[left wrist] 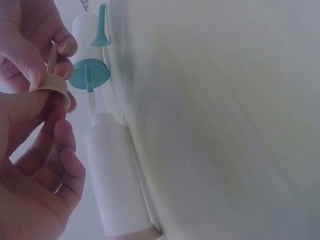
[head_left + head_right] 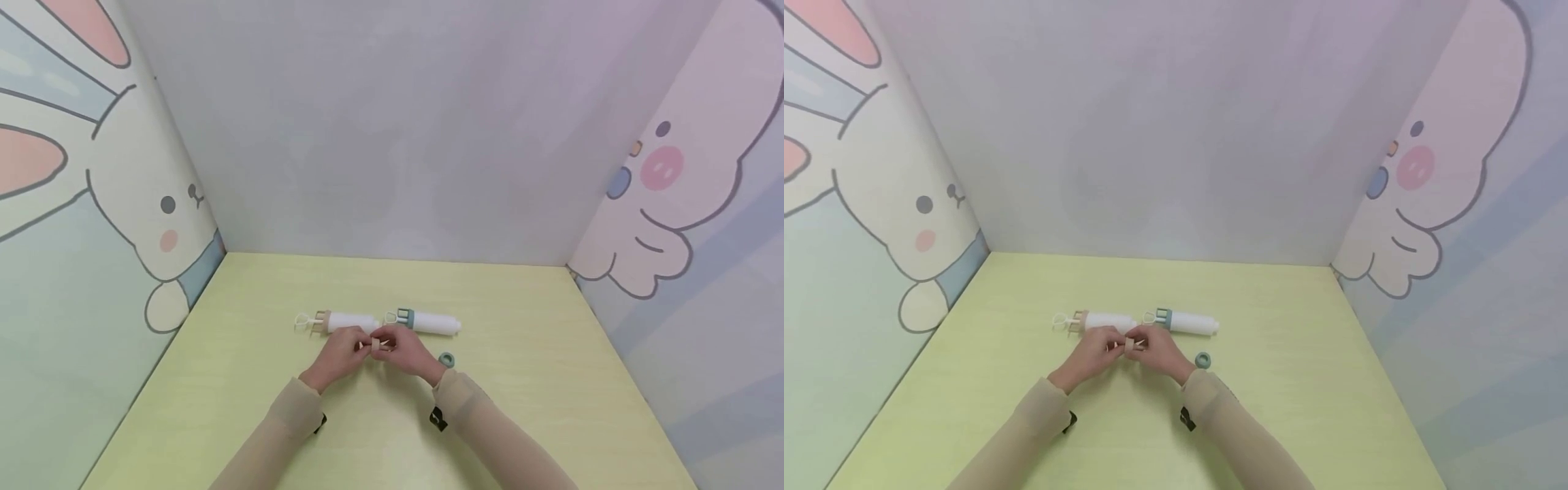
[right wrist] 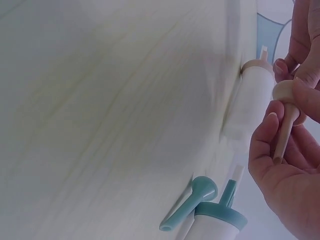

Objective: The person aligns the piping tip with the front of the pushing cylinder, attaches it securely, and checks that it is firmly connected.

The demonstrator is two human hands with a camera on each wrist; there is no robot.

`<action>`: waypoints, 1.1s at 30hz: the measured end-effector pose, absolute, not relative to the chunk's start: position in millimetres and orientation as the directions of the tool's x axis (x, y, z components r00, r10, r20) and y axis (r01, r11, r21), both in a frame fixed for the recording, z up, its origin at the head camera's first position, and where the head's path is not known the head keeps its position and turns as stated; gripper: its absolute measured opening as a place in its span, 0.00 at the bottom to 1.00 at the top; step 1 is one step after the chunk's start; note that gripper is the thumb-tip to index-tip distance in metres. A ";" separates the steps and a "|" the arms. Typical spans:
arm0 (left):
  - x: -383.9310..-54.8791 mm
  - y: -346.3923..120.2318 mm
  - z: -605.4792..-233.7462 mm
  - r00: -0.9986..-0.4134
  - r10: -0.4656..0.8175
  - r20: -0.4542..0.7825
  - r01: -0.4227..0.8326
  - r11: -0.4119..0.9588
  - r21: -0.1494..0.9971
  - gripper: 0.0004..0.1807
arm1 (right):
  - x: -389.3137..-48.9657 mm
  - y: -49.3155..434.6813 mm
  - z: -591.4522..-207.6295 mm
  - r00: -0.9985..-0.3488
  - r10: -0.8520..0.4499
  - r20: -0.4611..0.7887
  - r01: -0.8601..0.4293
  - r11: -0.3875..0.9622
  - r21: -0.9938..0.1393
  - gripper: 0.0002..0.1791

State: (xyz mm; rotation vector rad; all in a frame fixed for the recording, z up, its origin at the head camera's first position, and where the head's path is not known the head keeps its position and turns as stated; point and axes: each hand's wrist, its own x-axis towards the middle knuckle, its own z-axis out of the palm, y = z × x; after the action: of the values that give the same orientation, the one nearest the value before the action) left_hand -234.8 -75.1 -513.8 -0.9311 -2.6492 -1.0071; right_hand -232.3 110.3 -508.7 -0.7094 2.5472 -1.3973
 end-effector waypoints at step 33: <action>-278.8 -89.0 -513.4 -0.887 0.439 0.144 0.459 0.871 0.176 0.29 | -227.2 131.8 -513.2 -0.924 -0.380 0.043 -0.236 0.479 -0.845 0.20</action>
State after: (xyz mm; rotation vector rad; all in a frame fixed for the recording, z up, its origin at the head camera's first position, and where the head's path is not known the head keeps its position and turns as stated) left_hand -278.8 -89.0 -513.4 -0.7076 -2.9416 -0.3147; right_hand -227.2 131.8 -513.2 -0.5391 2.5698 -1.4328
